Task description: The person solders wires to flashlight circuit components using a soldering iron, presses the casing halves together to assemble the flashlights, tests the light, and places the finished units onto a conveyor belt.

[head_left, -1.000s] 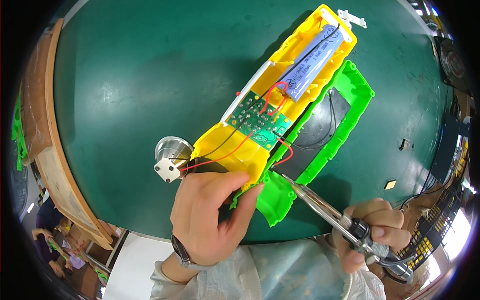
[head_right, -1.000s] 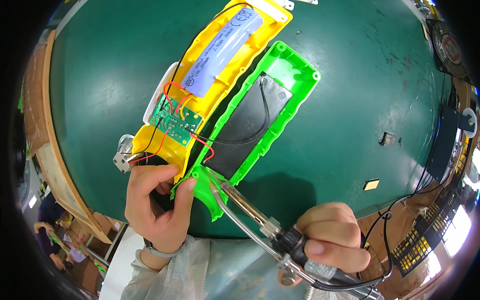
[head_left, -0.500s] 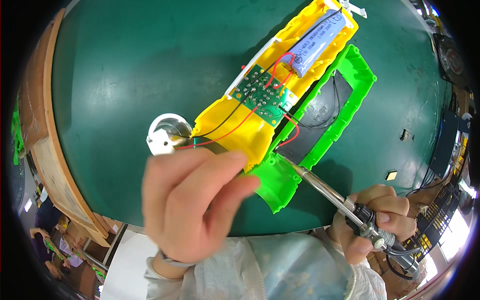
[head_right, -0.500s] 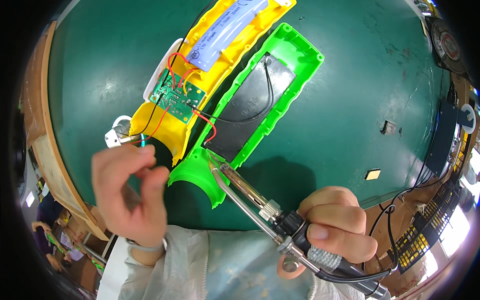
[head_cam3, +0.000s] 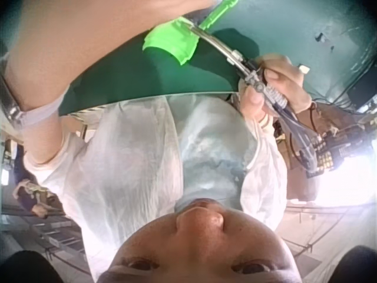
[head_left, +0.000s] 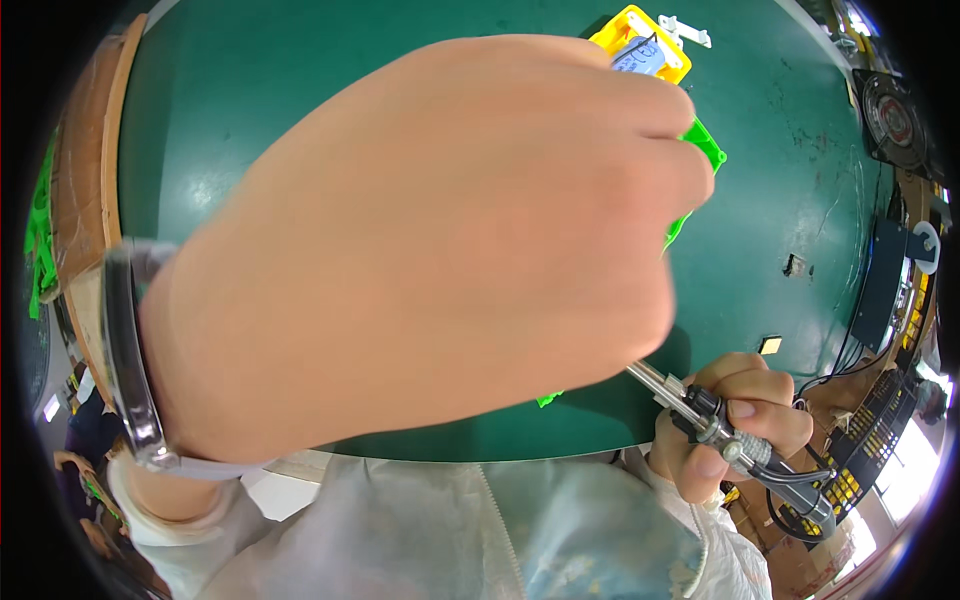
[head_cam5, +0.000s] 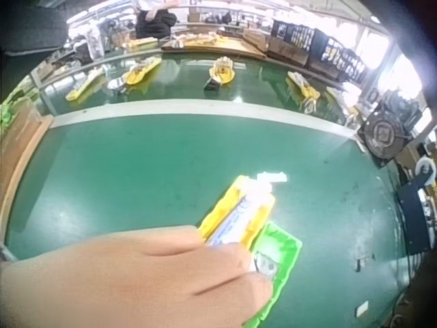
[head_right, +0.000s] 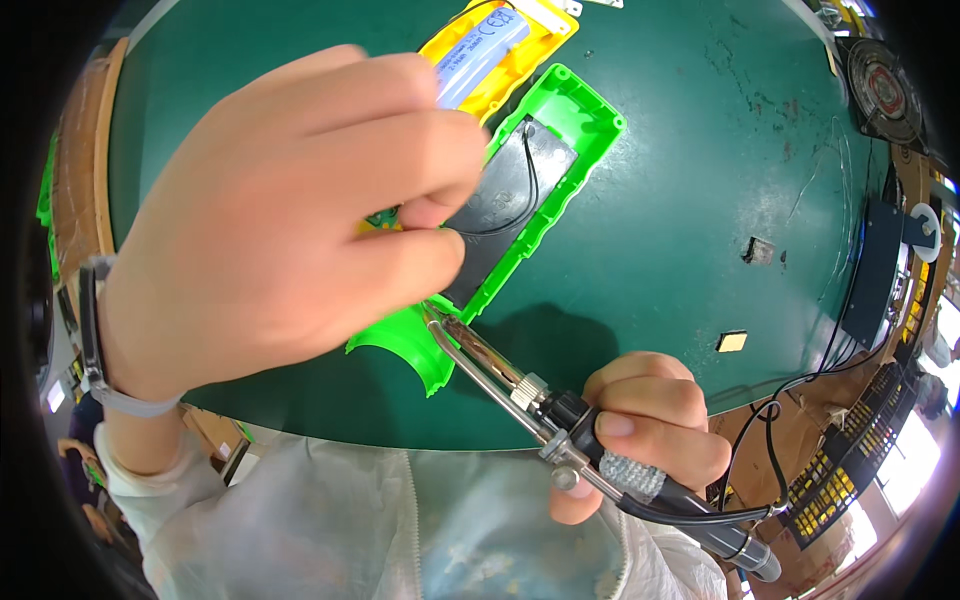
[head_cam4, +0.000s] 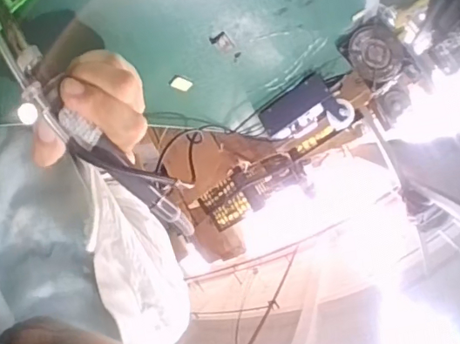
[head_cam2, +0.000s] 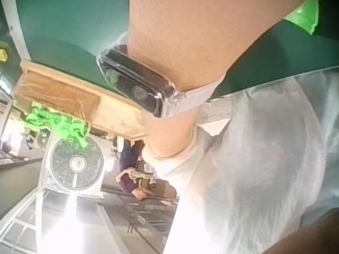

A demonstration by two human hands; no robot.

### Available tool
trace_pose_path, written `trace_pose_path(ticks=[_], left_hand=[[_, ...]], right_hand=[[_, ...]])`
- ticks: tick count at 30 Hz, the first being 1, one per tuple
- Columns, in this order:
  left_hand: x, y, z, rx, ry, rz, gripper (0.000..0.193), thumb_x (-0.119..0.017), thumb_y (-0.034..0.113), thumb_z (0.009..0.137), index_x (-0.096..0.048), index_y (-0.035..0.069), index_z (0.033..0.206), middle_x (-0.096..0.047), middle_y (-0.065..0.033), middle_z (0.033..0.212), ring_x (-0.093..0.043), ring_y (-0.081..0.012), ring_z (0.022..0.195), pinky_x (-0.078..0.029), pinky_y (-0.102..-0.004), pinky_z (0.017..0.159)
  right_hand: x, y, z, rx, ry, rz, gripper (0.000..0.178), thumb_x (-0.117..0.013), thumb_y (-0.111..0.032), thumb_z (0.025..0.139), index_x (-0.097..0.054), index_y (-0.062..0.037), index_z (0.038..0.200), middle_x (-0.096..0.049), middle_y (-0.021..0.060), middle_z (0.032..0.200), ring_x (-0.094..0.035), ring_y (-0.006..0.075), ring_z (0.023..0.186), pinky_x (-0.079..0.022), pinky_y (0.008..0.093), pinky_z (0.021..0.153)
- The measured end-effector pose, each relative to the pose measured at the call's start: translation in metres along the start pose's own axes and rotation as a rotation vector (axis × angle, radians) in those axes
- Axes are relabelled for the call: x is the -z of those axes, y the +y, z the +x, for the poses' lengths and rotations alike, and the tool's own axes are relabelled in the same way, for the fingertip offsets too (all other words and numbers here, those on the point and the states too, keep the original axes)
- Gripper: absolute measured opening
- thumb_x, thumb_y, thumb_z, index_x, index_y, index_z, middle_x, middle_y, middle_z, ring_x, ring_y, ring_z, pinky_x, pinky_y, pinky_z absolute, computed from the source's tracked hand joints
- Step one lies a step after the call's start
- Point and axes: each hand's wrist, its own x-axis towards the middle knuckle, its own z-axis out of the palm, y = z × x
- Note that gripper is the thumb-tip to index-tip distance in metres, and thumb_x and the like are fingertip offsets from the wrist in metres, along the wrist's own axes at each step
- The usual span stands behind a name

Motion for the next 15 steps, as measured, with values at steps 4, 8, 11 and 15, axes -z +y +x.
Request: trace_pose_path(ticks=[4,8,11,15], left_hand=[[0.0,-0.012,0.01,-0.333,-0.018,0.147,0.015,-0.07,0.008,0.06,-0.055,0.007,0.057,-0.054,-0.0008,0.07,-0.054,-0.0165,0.073,-0.042,-0.0311,0.059],[0.008,-0.009,0.021,-0.356,-0.248,0.147,0.013,-0.069,0.009,0.061,-0.057,0.007,0.057,-0.057,-0.0019,0.071,-0.056,-0.0169,0.076,-0.045,-0.0311,0.061],[0.019,-0.004,0.033,-0.368,-0.421,0.15,0.012,-0.069,0.009,0.063,-0.058,0.007,0.058,-0.059,-0.0028,0.072,-0.058,-0.0172,0.078,-0.047,-0.031,0.064],[0.033,0.009,0.039,-0.283,-0.396,0.185,0.01,-0.067,0.01,0.065,-0.06,0.007,0.059,-0.061,-0.0044,0.073,-0.061,-0.019,0.08,-0.05,-0.0289,0.069]], right_hand=[[0.004,-0.002,0.002,0.012,-0.086,-0.034,0.042,-0.073,-0.019,0.072,-0.042,-0.0033,0.094,-0.05,0.0098,0.075,-0.048,0.0185,0.049,-0.041,0.0272,0.041],[0.0,0.0,0.0,0.049,-0.073,-0.087,0.044,-0.074,-0.029,0.077,-0.042,-0.0029,0.091,-0.046,0.0096,0.071,-0.045,0.0182,0.048,-0.035,0.0278,0.043],[0.0,0.002,0.0,0.074,-0.062,-0.078,0.042,-0.076,-0.024,0.073,-0.045,-0.0024,0.092,-0.05,0.0097,0.073,-0.049,0.0185,0.049,-0.04,0.0277,0.042],[0.0,0.004,0.003,0.103,-0.1,-0.059,0.046,-0.08,-0.023,0.07,-0.047,-0.0013,0.094,-0.053,0.0102,0.076,-0.052,0.0188,0.049,-0.044,0.0278,0.041]])
